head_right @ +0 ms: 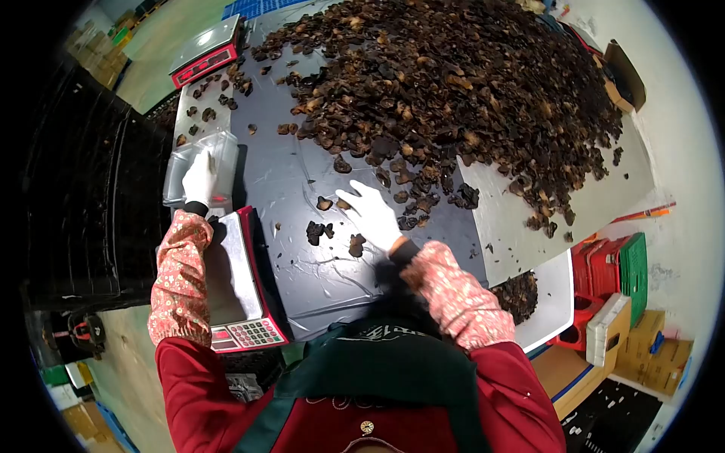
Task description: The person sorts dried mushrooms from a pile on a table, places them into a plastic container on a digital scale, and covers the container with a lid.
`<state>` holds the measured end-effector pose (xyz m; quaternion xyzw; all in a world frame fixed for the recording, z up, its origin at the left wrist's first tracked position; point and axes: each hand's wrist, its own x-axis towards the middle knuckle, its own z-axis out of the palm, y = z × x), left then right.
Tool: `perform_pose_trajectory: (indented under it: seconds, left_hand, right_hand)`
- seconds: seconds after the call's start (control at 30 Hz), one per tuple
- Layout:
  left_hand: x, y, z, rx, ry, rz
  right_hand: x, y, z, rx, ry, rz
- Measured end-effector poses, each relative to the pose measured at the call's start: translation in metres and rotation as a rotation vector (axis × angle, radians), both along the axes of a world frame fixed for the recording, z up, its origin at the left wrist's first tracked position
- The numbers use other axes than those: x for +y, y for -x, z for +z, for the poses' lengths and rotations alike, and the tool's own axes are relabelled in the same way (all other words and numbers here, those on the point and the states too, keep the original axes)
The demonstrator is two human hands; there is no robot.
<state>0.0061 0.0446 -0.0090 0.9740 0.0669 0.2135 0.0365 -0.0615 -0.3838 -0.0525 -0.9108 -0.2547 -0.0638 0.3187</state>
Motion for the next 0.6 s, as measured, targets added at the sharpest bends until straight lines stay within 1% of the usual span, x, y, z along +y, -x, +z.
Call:
perform_pose_trajectory:
  seconds: [0.03, 0.07, 0.1, 0.17, 0.2, 0.23, 0.3, 0.33, 0.37, 0.4, 0.43, 0.5, 0.57, 0.6]
  left_hand:
    - [-0.001, 0.003, 0.009, -0.049, -0.158, -0.014]
    - [-0.001, 0.005, 0.018, -0.124, -0.150, 0.011]
    - [-0.001, 0.010, 0.036, -0.082, -0.171, 0.103]
    - [0.009, 0.022, 0.064, -0.226, -0.115, 0.248]
    - [0.008, 0.035, 0.081, -0.317, -0.104, 0.241]
    - [0.004, 0.052, 0.095, -0.408, -0.093, 0.235]
    - [-0.006, 0.102, 0.108, -0.448, -0.053, 0.119]
    - [-0.021, 0.129, 0.113, -0.433, -0.125, 0.160]
    - [-0.039, 0.156, 0.115, -0.417, -0.198, 0.196]
    - [-0.051, 0.182, 0.111, -0.395, -0.234, 0.174]
    - [-0.062, 0.207, 0.107, -0.374, -0.269, 0.153]
    - [-0.077, 0.251, 0.085, -0.357, -0.237, 0.067]
    - [-0.093, 0.287, 0.062, -0.257, -0.197, 0.073]
    - [-0.099, 0.297, 0.051, -0.258, -0.171, 0.049]
  right_hand:
    - [0.009, -0.011, -0.006, -0.015, 0.090, 0.042]
    - [0.016, -0.022, -0.012, -0.096, 0.251, 0.077]
    - [0.019, -0.032, -0.016, -0.156, 0.230, 0.130]
    - [0.017, -0.045, -0.018, -0.059, 0.136, 0.199]
    - [0.020, -0.049, -0.023, -0.013, -0.045, 0.127]
    - [0.023, -0.048, -0.016, 0.175, -0.167, 0.007]
    - [0.034, -0.045, 0.001, 0.404, -0.181, -0.022]
    - [0.041, -0.044, 0.001, 0.385, -0.163, 0.039]
    - [0.049, -0.042, 0.001, 0.365, -0.147, 0.097]
    - [0.058, -0.045, -0.017, 0.268, -0.050, 0.169]
    - [0.067, -0.040, -0.013, 0.293, 0.038, 0.193]
    - [0.082, -0.025, 0.005, 0.225, 0.231, 0.310]
    - [0.086, 0.000, 0.016, 0.103, 0.337, 0.393]
    - [0.087, 0.011, 0.010, -0.003, 0.369, 0.443]
